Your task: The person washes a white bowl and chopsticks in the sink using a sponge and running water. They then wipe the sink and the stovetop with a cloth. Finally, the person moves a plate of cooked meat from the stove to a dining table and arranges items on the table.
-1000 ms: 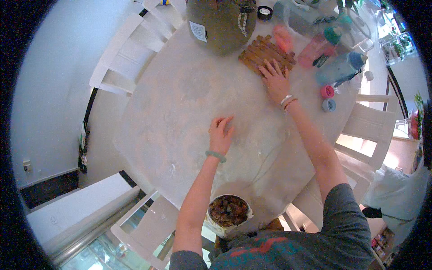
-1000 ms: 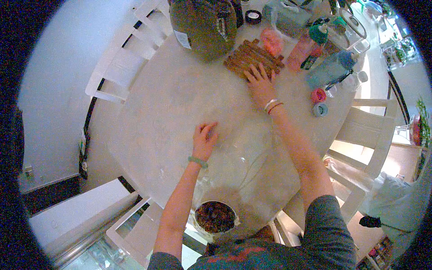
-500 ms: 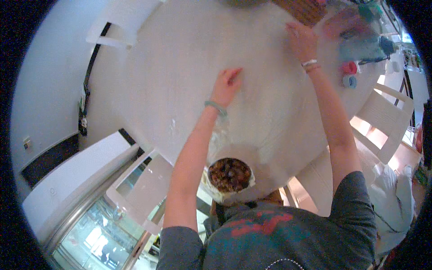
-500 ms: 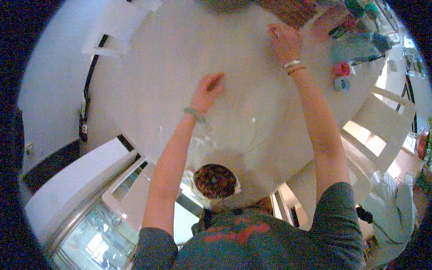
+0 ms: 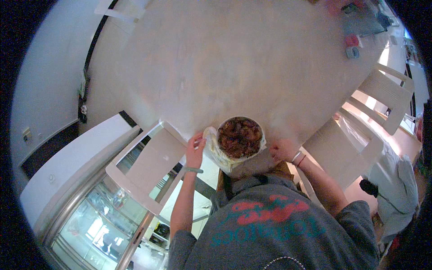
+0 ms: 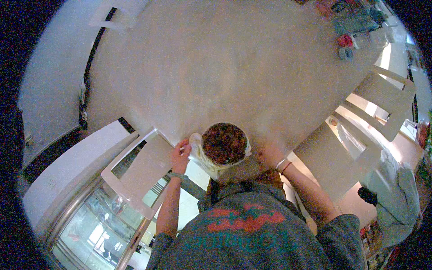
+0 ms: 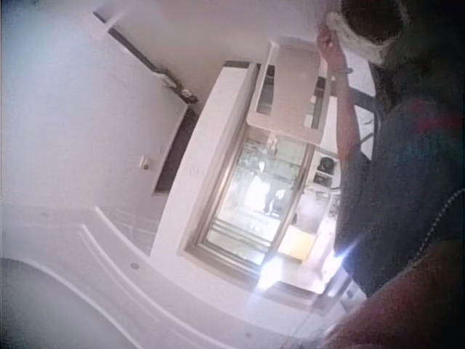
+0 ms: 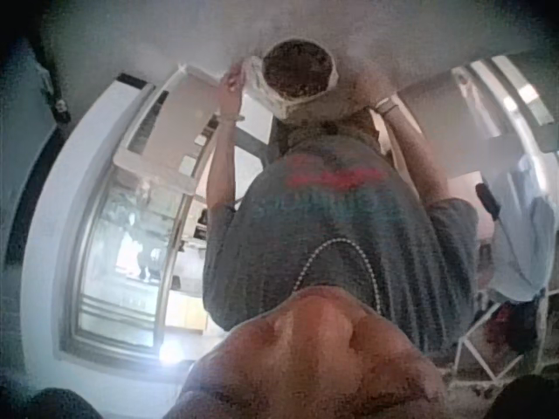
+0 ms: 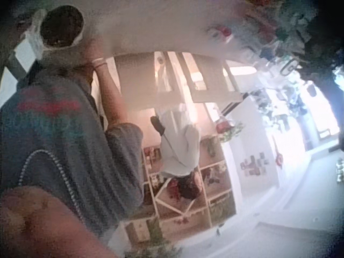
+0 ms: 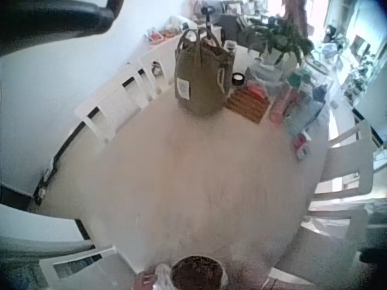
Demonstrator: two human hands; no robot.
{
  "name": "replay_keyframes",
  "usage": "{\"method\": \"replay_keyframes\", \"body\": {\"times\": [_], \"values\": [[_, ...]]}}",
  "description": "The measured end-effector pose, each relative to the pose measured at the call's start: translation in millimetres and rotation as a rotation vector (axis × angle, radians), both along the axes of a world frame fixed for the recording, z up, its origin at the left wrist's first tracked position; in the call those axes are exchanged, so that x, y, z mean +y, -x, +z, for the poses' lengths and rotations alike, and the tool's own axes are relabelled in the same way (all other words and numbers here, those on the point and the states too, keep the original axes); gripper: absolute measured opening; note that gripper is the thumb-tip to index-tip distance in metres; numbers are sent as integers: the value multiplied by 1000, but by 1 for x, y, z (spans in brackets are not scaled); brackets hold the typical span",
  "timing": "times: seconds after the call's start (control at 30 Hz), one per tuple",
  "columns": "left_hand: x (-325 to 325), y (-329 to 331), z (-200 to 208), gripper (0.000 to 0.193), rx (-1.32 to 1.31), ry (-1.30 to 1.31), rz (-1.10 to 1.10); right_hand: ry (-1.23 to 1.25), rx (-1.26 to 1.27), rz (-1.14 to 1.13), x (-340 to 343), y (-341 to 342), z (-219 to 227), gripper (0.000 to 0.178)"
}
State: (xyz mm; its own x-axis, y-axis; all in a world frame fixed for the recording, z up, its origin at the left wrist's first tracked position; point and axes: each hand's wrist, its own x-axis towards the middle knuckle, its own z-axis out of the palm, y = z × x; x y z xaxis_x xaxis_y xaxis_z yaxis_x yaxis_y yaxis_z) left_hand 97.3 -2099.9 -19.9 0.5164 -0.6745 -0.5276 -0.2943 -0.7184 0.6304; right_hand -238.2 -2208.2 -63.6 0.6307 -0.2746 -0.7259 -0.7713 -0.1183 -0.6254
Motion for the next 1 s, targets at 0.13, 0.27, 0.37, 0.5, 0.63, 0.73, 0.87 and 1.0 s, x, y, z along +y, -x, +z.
{"method": "replay_keyframes", "body": {"times": [0.13,0.27,0.37,0.5,0.63,0.73,0.87,1.0], "values": [[23,17,-17,23,-90,77,-105,24,-250,-181,82,-14,-4,32],[30,15,-30,18,-162,133,-16,7,-111,-272,113,-50,14,41],[22,13,-27,16,68,166,214,-41,-48,-374,149,-67,-25,49],[24,4,-25,23,153,139,107,-427,-97,-920,137,-58,-2,28],[22,2,-26,27,-55,189,-132,-193,-112,-1273,112,-8,1,24],[18,4,-14,26,-388,257,-366,-117,-404,-1473,59,21,45,25],[17,8,21,24,-112,361,-111,358,-1076,-1378,-4,37,184,32],[-11,42,143,22,169,702,-35,1109,-1409,-1654,-19,46,316,75]]}}
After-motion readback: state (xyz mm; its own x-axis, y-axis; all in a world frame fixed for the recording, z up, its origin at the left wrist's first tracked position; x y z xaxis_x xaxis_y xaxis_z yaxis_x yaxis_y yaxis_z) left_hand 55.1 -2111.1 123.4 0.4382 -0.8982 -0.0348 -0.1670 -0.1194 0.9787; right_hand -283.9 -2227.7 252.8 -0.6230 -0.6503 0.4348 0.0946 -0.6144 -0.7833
